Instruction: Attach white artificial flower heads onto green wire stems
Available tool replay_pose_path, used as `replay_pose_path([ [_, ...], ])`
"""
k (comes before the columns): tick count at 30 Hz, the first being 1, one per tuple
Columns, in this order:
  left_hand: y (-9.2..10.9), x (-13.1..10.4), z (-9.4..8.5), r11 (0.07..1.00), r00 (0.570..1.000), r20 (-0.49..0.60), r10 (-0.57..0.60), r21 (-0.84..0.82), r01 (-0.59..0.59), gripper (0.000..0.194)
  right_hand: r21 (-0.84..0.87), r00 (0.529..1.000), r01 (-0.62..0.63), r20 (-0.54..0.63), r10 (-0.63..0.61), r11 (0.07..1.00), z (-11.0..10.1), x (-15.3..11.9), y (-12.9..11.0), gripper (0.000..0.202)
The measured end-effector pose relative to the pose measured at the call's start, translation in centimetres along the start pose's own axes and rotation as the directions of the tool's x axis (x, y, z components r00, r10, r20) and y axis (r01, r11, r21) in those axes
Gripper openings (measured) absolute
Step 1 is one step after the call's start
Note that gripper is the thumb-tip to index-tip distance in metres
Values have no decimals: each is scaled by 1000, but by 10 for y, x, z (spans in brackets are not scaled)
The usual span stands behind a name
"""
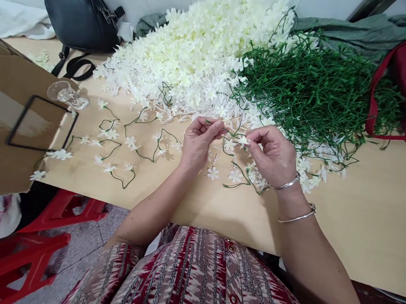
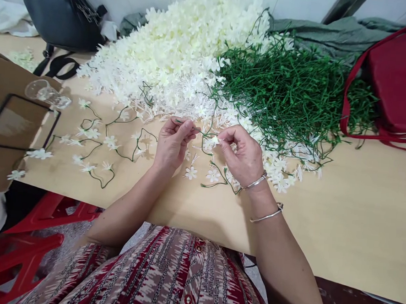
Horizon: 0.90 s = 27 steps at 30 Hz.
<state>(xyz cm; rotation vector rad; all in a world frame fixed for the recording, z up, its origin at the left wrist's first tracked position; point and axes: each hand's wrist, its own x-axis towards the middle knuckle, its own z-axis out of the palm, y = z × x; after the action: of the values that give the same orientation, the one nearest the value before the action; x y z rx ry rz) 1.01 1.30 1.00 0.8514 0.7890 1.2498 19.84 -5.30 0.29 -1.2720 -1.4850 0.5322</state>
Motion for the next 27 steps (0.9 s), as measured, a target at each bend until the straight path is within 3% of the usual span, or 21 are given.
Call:
replay_pose_path([
  [7, -4, -5, 6, 995, 996, 9, -90, -48, 91, 46, -222, 983, 128, -104, -154, 967, -5, 7, -1, 11],
  [12, -9, -7, 11, 991, 996, 23, -83, -104, 85, 51, -372, 980, 110, -112, -162, 922, -5, 7, 5, 7],
  [17, -10, -9, 15, 991, 997, 20, -76, -110, 77, 51, -531, 972, 5, -198, -130, 848, 0, 5, 8, 11],
  [20, -10, -9, 15, 988, 997, 48, -63, -136, 69, 56, -498, 972, -25, -213, -94, 867, -2, 7, 12, 10],
  [24, -11, -8, 12, 988, 996, 23, -84, -128, 87, 53, -276, 983, -27, -180, -24, 961, -7, 8, 14, 6],
  [27, -14, -8, 11, 997, 995, 79, -62, -46, 65, 55, -241, 982, 3, -181, -48, 971, -5, 7, 8, 6],
])
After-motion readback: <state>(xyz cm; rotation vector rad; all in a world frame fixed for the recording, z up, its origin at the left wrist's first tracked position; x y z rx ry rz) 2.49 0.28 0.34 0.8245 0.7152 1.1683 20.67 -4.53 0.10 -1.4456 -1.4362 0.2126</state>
